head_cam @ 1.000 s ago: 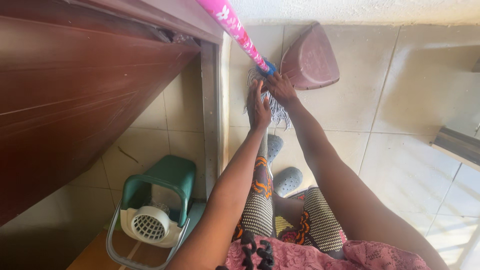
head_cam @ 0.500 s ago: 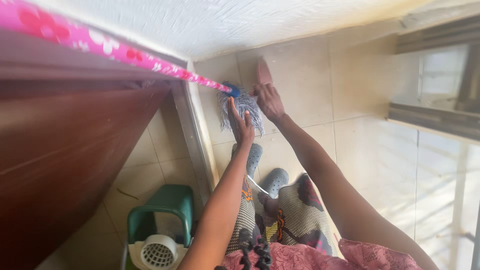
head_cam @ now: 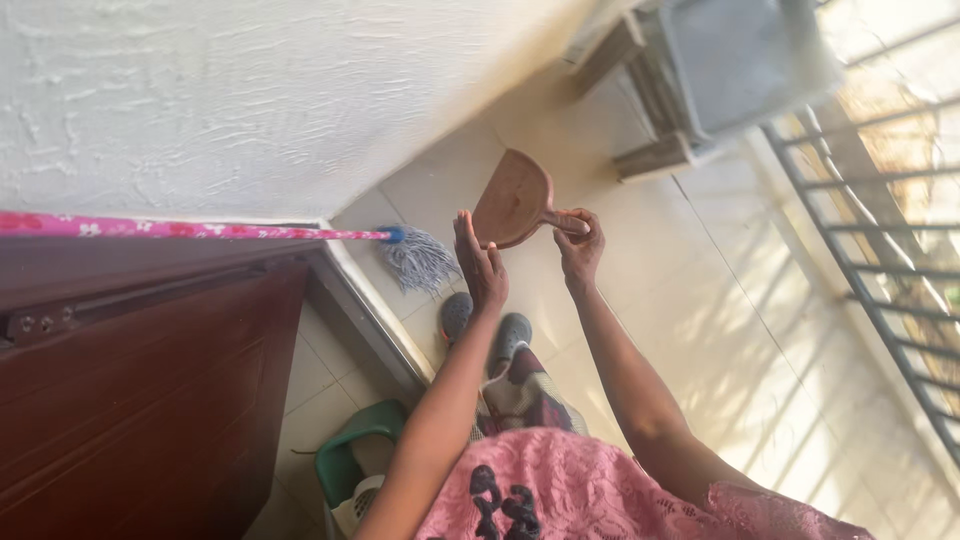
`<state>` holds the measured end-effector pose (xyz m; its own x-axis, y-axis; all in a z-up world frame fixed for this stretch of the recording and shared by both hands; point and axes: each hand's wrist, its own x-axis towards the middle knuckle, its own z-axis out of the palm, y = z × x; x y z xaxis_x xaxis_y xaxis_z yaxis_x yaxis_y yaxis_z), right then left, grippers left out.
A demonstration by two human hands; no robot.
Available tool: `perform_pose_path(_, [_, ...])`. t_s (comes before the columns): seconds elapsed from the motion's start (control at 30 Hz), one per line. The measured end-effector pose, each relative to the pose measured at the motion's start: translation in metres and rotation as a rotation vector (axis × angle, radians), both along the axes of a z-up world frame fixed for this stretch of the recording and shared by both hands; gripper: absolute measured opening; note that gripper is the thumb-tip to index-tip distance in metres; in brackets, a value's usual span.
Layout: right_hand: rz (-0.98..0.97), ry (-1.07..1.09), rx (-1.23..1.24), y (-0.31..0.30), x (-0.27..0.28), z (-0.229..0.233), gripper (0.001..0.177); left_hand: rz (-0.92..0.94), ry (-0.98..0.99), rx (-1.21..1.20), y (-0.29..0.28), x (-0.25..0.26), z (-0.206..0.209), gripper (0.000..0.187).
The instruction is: The person mops a balcony floor using a mop and a bucket of water, then ties up a black trash bag and moves a plastic tray.
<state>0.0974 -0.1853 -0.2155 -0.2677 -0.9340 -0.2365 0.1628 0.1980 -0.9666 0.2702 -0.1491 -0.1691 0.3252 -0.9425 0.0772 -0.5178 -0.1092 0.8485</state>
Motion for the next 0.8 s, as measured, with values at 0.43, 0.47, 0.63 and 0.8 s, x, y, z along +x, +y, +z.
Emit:
perform_pose_path(0.43, [-0.565,-0.057,-0.079,0.161,-0.161,0.135,0.043,-0.601,0.0,-0.084,0.046,-0.156,0.111,0.066])
perform_pose_path(0.47, [-0.619,-0.02,-0.125,0.177,-0.168,0.14,0.042,-0.665,-0.009,-0.031,0.051,-0.167,0.117,0.071])
perform_pose_path(0.63, [-1.007,0.204,-0.126,0.261,-0.176,0.162,0.039,-1.04,0.001,0.04,0.082,-0.217,0.138,0.079])
perform_pose_path(0.8, [-1.447,0.46,0.036,0.352,-0.186,0.18,0.04,-1.35,0.028,0.025,0.137,-0.27,0.155,0.085])
